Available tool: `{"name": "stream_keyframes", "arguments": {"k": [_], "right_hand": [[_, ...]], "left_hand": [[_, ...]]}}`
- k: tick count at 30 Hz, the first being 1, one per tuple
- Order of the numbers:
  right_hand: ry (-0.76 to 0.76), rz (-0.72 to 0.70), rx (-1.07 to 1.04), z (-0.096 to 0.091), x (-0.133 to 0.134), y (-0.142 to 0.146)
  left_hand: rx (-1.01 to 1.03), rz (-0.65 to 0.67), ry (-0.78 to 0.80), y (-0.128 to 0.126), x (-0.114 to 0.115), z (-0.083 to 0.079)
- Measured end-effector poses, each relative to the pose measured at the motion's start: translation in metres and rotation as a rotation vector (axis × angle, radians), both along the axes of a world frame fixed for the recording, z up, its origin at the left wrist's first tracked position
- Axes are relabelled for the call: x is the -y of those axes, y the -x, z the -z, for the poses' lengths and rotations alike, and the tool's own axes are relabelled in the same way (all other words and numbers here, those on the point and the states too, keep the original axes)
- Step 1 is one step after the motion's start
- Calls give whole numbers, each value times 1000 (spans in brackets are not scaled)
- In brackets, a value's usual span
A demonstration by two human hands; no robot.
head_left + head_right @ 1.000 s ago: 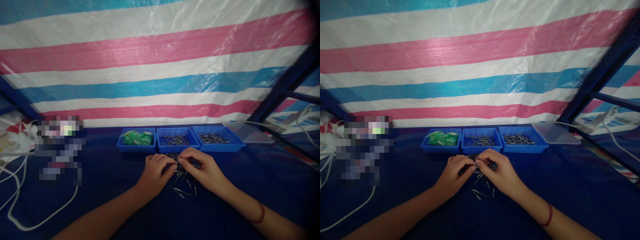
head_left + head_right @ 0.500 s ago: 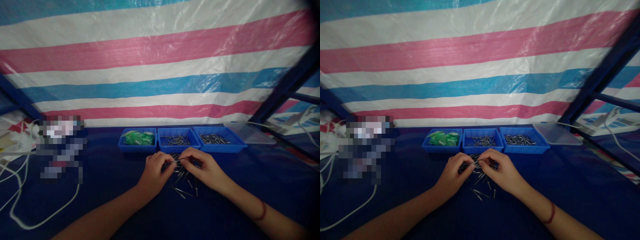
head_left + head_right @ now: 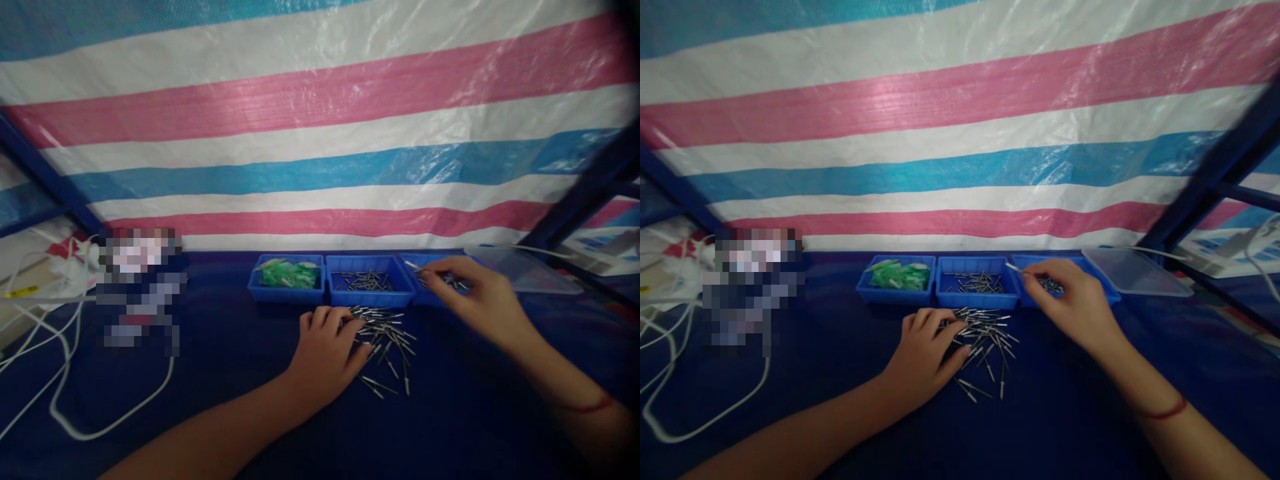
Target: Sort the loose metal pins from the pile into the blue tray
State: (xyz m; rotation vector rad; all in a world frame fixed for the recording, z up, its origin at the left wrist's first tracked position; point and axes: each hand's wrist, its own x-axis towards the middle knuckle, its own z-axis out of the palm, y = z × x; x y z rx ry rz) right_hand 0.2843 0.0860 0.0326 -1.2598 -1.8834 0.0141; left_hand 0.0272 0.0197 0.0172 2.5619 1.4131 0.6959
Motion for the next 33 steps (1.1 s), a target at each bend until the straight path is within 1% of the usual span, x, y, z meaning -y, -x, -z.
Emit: {"name": "stream_keyframes", "arguments": {"k": [2, 4, 7, 10, 13, 16, 18, 21, 23, 25, 29, 33], "right_hand": [[-32, 193, 135, 3, -13, -23], [-24, 242, 197, 6, -22, -38], [-32, 234, 255, 9, -27, -45], [-36, 191, 291, 5, -23, -35], [-33, 134, 292, 1, -14, -17], [-52, 26, 258, 0, -4, 2], [-74, -88, 226, 1, 4, 16], [-77, -311, 241, 1, 18, 37], [-41, -443, 257, 3, 26, 49], [12, -529, 235, 6, 32, 60], [103, -596, 105, 14, 38, 70], [175, -569, -40, 18, 37, 70]], "left_hand": [[-39, -11, 8, 1, -1, 1], [-66, -16, 11, 3, -2, 2], [-91, -17, 8, 6, -5, 4], [-97, -18, 0, 6, -7, 6], [-105, -27, -1, 6, -8, 7], [-100, -40, 5, 4, -7, 6], [-72, -46, 4, 2, -7, 4], [24, -36, -6, 0, -6, 0], [115, -14, -12, 0, -5, -1], [202, 11, -15, 0, -5, -1], [320, 38, -7, 1, -6, 0], [379, 23, 13, 2, -8, 1]]}}
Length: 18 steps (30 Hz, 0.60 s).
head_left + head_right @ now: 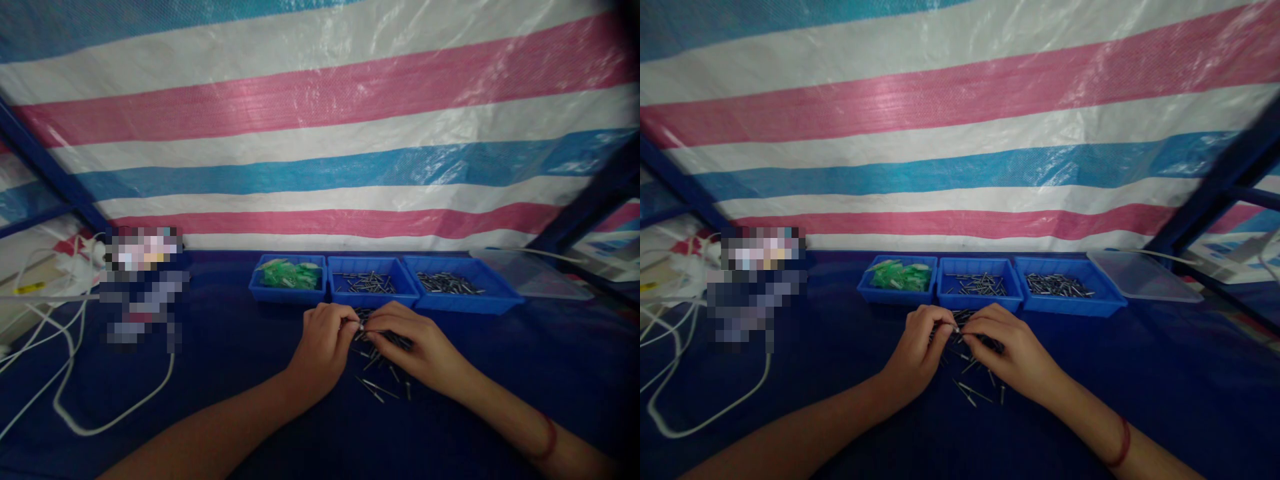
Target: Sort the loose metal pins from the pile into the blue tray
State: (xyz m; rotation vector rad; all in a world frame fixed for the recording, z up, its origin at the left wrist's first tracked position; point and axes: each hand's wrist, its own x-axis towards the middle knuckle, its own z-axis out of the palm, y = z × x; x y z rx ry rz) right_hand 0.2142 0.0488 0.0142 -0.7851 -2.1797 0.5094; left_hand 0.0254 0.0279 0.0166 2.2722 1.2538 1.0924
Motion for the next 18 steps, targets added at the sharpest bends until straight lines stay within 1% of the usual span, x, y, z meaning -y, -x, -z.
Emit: {"name": "stream_keyframes", "arguments": {"k": [4, 7, 9, 12, 18], "right_hand": [[66, 104, -73, 1, -2, -3], [52, 180, -75, 0, -2, -5], [34, 181, -52, 0, -1, -4], [33, 139, -32, -1, 2, -3], [112, 165, -110, 0, 4, 1]], "left_hand": [[-40, -23, 35, -1, -1, -1], [-145, -5, 67, -3, 0, -2], [-195, 25, 63, -3, 1, -3], [-218, 64, 39, -4, 2, -2], [-165, 62, 43, -3, -1, 1]]}}
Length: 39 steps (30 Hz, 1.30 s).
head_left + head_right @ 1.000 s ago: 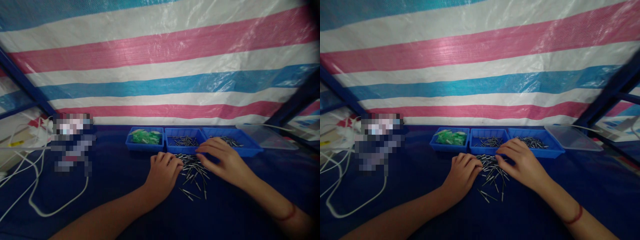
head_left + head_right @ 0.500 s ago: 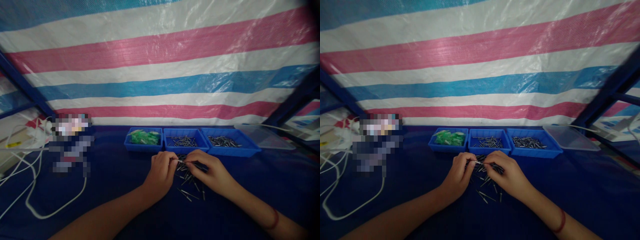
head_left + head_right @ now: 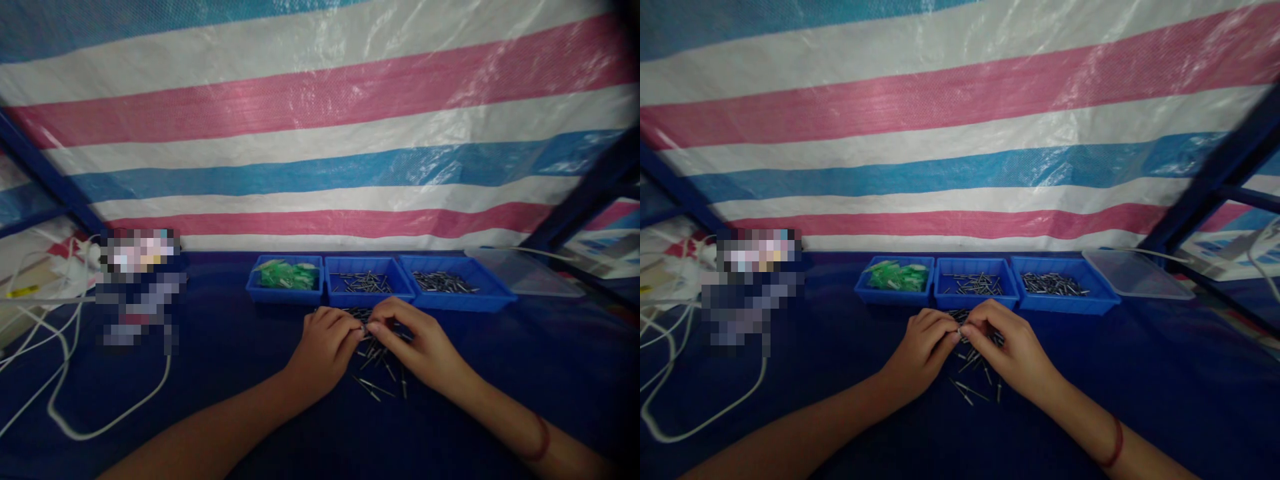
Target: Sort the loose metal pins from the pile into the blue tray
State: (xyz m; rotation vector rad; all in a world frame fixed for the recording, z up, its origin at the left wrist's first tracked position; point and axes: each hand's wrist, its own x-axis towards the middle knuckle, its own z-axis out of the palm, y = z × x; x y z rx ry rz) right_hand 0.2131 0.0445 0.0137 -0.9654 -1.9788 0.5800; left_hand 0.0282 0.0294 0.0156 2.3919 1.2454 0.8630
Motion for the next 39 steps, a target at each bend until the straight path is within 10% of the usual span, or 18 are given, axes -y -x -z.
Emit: {"name": "stream_keyframes", "arguments": {"k": [32, 39], "right_hand": [[-8, -29, 15, -2, -5, -1], [-195, 457, 86, -10, -37, -54]], "left_hand": [[170, -56, 26, 0, -3, -2], [-121, -104, -19, -2, 3, 0]]}}
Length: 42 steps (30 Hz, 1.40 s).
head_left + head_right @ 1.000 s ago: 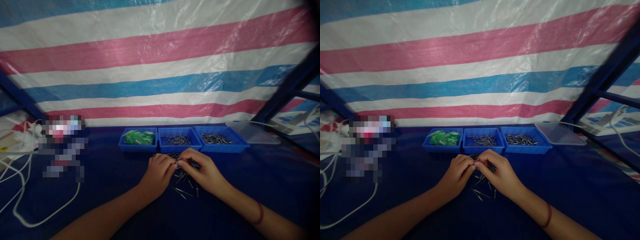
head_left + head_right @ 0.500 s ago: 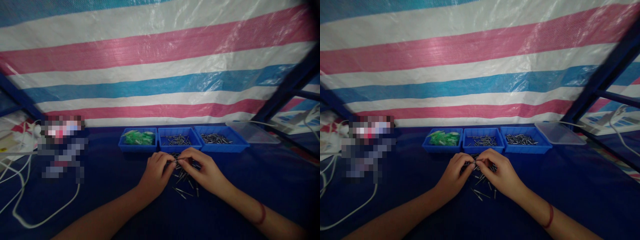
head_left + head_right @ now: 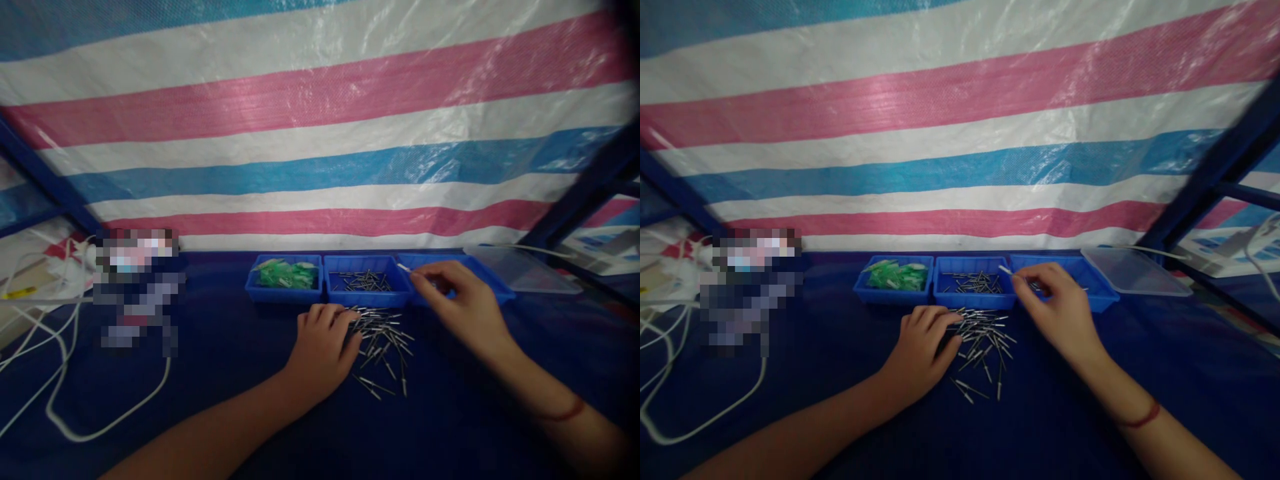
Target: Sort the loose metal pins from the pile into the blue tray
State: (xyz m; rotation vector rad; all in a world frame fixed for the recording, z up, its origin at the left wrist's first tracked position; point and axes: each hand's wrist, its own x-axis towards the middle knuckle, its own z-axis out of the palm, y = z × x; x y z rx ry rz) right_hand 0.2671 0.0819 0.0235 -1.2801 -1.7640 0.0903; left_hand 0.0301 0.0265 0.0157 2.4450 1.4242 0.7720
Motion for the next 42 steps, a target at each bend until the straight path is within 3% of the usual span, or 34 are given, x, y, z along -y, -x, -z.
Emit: {"name": "stream_keyframes", "arguments": {"k": [3, 8, 10, 14, 17, 21, 42], "right_hand": [[-34, 281, 170, -3, -15, -30], [-36, 372, 205, -7, -16, -37], [-76, 323, 159, -9, -8, -24], [-137, 57, 130, -10, 12, 9], [-134, -116, 169, -8, 25, 29], [-95, -241, 177, -3, 32, 44], [20, -381, 187, 4, 36, 52]], "left_hand": [[-101, -1, -10, 0, 1, 1], [-123, 16, -11, 3, -1, 4], [-123, 16, -11, 4, -1, 3], [-130, 14, -6, 5, -1, 2], [-139, -8, -18, 5, -1, 3], [-160, -24, -26, 5, -2, 5], [-120, -22, -10, 3, 0, -2]]}}
